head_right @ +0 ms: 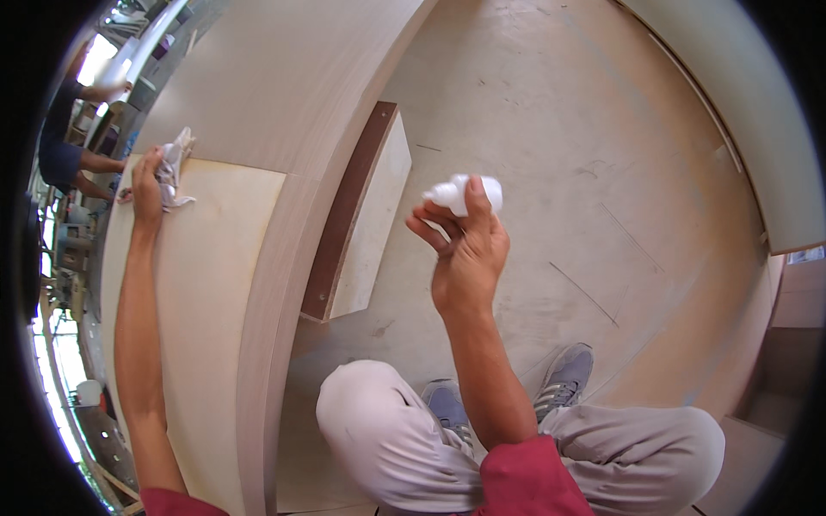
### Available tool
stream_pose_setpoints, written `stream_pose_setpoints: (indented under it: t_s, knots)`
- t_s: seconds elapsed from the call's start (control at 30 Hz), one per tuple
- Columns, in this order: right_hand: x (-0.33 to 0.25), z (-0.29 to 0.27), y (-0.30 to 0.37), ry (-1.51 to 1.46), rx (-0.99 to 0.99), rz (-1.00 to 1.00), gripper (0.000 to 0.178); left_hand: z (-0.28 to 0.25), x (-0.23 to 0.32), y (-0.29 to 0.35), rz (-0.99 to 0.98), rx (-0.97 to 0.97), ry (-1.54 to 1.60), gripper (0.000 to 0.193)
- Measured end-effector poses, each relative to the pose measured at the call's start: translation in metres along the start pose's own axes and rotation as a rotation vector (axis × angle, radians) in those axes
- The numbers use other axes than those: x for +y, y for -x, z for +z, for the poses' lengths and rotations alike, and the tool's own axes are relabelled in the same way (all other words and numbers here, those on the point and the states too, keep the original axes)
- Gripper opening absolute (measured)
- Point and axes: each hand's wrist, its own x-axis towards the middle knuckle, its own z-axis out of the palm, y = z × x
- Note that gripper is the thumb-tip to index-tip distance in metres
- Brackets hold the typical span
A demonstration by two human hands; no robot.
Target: The person applies a white liquid from a small bottle along the edge of a wooden furniture piece and wipes the area with a white cloth. The person repeats this process along the edge of the furniture.
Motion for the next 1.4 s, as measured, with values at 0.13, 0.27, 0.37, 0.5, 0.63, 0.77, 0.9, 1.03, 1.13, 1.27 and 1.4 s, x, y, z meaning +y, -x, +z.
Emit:
stream_pose_setpoints:
  t_s: [0.13,0.27,0.37,0.5,0.63,0.77,0.9,1.03,1.13,1.27,1.4]
  knots:
    - [-0.021,-0.050,0.006,0.025,0.203,0.026,0.043,-0.007,0.052,0.033,-0.149,-0.052,0.192,0.041]
    - [-0.045,-0.125,-0.008,-0.038,0.405,-0.072,0.043,0.015,0.177,0.146,-0.112,-0.099,0.158,0.028]
    - [-0.052,-0.151,-0.024,-0.108,0.458,-0.111,0.044,0.023,0.239,0.210,0.167,-0.349,-0.174,0.035]
    - [-0.054,-0.162,-0.043,-0.220,0.533,-0.076,0.043,0.067,0.266,0.218,0.401,-0.346,-0.364,0.025]
    - [-0.038,-0.161,-0.052,-0.362,0.503,0.036,0.040,0.098,0.267,0.199,0.398,-0.285,-0.497,0.023]
    - [-0.041,-0.171,-0.059,-0.473,0.514,0.081,0.040,0.168,0.272,0.146,0.601,-0.143,-0.513,0.024]
    - [-0.025,-0.194,-0.056,-0.537,0.530,0.137,0.041,0.215,0.262,0.079,0.544,-0.110,-0.656,0.012]
    - [-0.058,-0.210,-0.064,-0.506,0.594,0.026,0.039,0.274,0.275,0.032,0.641,-0.097,-0.722,0.018]
    - [-0.075,-0.228,-0.062,-0.532,0.635,-0.009,0.040,0.284,0.266,0.013,0.684,-0.353,-0.859,0.026]
    - [-0.090,-0.234,-0.066,-0.593,0.624,-0.044,0.040,0.292,0.299,-0.002,0.595,-0.350,-0.786,0.028]
    - [-0.078,-0.242,-0.063,-0.581,0.581,-0.001,0.037,0.305,0.274,-0.015,0.498,-0.296,-0.683,0.015]
